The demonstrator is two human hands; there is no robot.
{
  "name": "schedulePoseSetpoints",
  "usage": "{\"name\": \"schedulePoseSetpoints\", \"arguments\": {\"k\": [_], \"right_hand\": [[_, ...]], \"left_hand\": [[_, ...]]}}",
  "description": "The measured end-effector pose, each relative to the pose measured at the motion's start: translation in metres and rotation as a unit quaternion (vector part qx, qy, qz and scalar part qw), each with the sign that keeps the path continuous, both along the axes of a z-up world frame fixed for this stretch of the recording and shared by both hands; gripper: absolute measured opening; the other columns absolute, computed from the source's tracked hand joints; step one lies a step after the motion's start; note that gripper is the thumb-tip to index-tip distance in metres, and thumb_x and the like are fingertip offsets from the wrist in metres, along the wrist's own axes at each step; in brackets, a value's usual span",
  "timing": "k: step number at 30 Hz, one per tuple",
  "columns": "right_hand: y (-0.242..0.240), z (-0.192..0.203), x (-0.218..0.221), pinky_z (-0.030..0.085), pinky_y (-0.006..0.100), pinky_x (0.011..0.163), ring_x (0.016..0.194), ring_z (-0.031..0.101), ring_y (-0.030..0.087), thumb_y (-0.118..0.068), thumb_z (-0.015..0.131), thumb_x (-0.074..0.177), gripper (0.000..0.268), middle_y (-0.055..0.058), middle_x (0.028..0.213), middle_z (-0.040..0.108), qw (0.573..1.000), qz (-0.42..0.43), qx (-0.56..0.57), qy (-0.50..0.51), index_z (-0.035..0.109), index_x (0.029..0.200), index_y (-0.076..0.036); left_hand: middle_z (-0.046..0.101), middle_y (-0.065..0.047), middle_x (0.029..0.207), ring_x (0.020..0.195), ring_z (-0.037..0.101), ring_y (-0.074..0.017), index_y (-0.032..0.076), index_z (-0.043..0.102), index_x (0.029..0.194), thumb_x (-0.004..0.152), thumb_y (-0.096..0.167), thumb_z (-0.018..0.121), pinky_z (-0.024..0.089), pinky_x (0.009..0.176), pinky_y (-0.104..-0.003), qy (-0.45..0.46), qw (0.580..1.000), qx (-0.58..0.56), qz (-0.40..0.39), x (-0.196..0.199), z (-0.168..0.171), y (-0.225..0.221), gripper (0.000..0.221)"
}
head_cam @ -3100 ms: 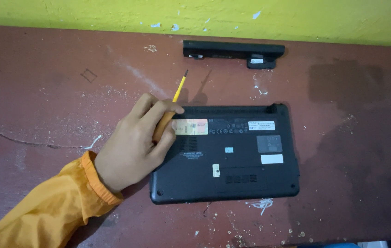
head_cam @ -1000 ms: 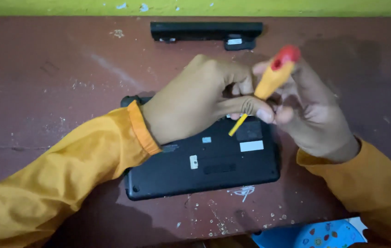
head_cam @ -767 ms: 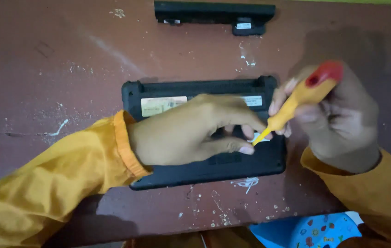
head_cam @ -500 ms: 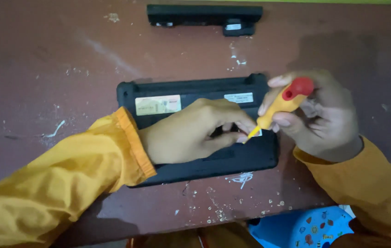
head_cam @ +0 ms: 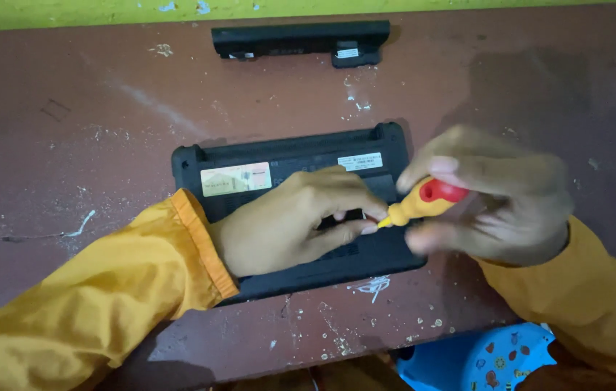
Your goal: A person disassembles a laptop by removing the battery, RAM module, and unscrewing the bottom case screws.
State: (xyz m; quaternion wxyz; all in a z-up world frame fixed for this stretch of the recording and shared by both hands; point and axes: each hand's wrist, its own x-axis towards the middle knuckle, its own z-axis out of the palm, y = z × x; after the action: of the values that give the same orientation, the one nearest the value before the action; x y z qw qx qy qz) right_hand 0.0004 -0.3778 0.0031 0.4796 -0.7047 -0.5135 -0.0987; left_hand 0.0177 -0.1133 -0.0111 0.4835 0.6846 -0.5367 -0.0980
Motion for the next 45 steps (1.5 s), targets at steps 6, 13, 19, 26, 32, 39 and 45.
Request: {"name": "schedulePoseSetpoints", "arguments": {"k": [6,13,19,26,32,39,45], "right_hand": [[0.015,0.037,-0.008,0.066,0.019,0.067,0.078,0.070,0.015,-0.006,0.080,0.089,0.029,0.014,0.103,0.064,0.991,-0.093,-0.012,-0.095,0.063,0.113,-0.004],[0.022,0.043,-0.019,0.056,0.034,0.085,0.084,0.065,0.011,-0.008,0.060,0.104,0.034,0.016,0.127,0.074,0.998,-0.023,-0.044,0.037,0.046,0.135,-0.009],[0.027,0.037,-0.010,0.059,0.026,0.072,0.082,0.066,0.021,-0.011,0.076,0.083,0.018,0.018,0.107,0.063,0.995,-0.082,-0.011,-0.047,0.065,0.094,-0.002],[0.025,0.030,-0.014,0.071,0.038,0.101,0.116,0.079,0.033,-0.011,0.062,0.097,0.040,0.021,0.124,0.067,0.997,-0.009,0.029,0.068,0.042,0.130,0.000],[0.034,0.026,-0.023,0.078,0.035,0.092,0.098,0.082,0.029,0.000,0.069,0.098,0.034,0.021,0.122,0.068,0.991,-0.035,0.047,0.122,0.056,0.128,-0.007],[0.032,0.029,-0.021,0.073,0.035,0.102,0.115,0.079,0.030,0.005,0.065,0.101,0.046,0.023,0.127,0.069,0.993,-0.008,0.037,0.108,0.044,0.139,-0.012],[0.036,0.029,-0.024,0.072,0.036,0.090,0.099,0.082,0.032,-0.010,0.066,0.097,0.028,0.020,0.108,0.075,0.992,-0.056,0.026,0.106,0.053,0.120,-0.002]], "left_hand": [[0.073,-0.004,0.115,0.100,0.065,-0.0218,0.012,0.060,0.132,0.103,0.009,0.063,0.053,0.094,-0.038,0.020,1.000,-0.017,-0.018,0.002,0.000,0.002,0.029],[0.078,0.004,0.105,0.088,0.064,-0.0133,0.025,0.063,0.130,0.092,0.021,0.081,0.052,0.073,-0.028,0.051,0.998,-0.029,0.025,0.002,-0.006,-0.005,0.042],[0.064,0.000,0.090,0.080,0.056,-0.0155,0.012,0.073,0.104,0.091,0.022,0.077,0.043,0.083,-0.031,0.028,0.998,-0.060,0.022,0.000,0.002,-0.014,0.017],[0.068,0.003,0.081,0.068,0.062,-0.0106,0.013,0.071,0.101,0.094,0.020,0.074,0.048,0.065,-0.026,0.066,0.998,-0.017,0.010,0.001,0.001,-0.012,0.010],[0.053,0.001,0.083,0.073,0.048,-0.0146,0.013,0.057,0.100,0.090,0.036,0.073,0.044,0.067,-0.029,0.047,0.998,-0.017,0.038,-0.001,0.005,-0.014,0.029],[0.075,0.003,0.101,0.087,0.058,-0.0151,0.017,0.070,0.113,0.094,0.011,0.076,0.048,0.067,-0.029,0.054,0.998,-0.016,0.009,0.005,0.004,-0.005,0.021],[0.059,0.001,0.083,0.079,0.054,-0.0169,0.015,0.075,0.103,0.093,0.017,0.077,0.047,0.079,-0.033,0.037,0.997,-0.058,0.027,-0.002,0.001,-0.011,0.011]]}}
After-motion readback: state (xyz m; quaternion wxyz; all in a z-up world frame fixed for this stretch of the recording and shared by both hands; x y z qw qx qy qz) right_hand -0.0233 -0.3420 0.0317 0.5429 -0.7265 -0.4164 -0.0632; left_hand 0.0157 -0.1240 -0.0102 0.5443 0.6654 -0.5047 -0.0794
